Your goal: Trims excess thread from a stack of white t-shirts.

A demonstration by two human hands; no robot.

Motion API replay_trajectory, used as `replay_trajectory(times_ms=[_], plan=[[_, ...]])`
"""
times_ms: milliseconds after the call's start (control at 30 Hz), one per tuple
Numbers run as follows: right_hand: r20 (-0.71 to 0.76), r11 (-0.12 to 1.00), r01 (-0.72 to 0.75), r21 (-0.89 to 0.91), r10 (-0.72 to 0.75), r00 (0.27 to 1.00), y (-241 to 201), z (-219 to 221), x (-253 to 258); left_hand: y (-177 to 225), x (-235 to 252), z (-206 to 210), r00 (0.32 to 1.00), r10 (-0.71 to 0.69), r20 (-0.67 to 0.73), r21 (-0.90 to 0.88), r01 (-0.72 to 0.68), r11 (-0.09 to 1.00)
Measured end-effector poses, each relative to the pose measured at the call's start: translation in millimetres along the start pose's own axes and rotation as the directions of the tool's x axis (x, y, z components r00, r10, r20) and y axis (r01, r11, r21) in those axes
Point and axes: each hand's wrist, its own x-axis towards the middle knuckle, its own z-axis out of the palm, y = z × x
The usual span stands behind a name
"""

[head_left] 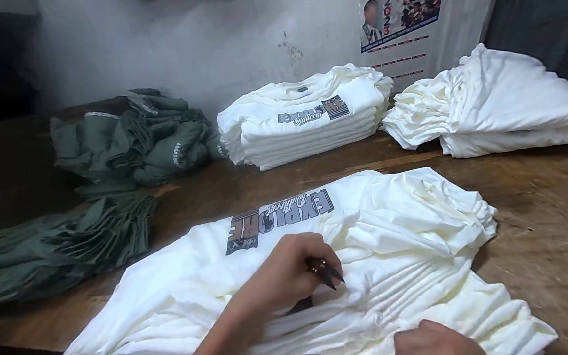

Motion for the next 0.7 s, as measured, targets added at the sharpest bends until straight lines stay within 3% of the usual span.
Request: replay_trajectory(times_ms=[100,167,267,467,600,700], plan=[[-0.385,0.940,-0.166,-0.297,0.042,0.922,1.4,18.3,10.9,-0.8,2.4,0.6,0.999,0.035,0.011,0.000,-0.035,0.999],[-0.456,0.891,-0.193,-0.411,-0.018,0.890,11.5,33.8,20.4,-0.1,1.9,0.5,0.998,0.055,0.014,0.014,-0.055,0.998],[-0.534,0.927,-0.147,-0.345,-0.065,0.843,15.3,38.8,17.1,2.8,-0.3,-2.0,0.998,0.070,-0.006,0.059,-0.070,0.996],[-0.536,0.969,-0.175,-0.175,0.055,0.842,8.5,29.4,1.1,17.3,-6.8,0.5,0.980,0.195,-0.037,0.336,-0.171,0.926],[-0.519,0.989,-0.116,-0.094,0.051,0.853,6.3,31.3,2.9,31.6,-3.4,17.7,0.931,0.365,0.002,0.594,-0.295,0.748],[-0.408,0.996,-0.078,-0.041,0.055,0.911,2.3,26.7,-1.0,41.1,-4.2,22.5,0.904,0.427,0.004,0.707,-0.304,0.639]])
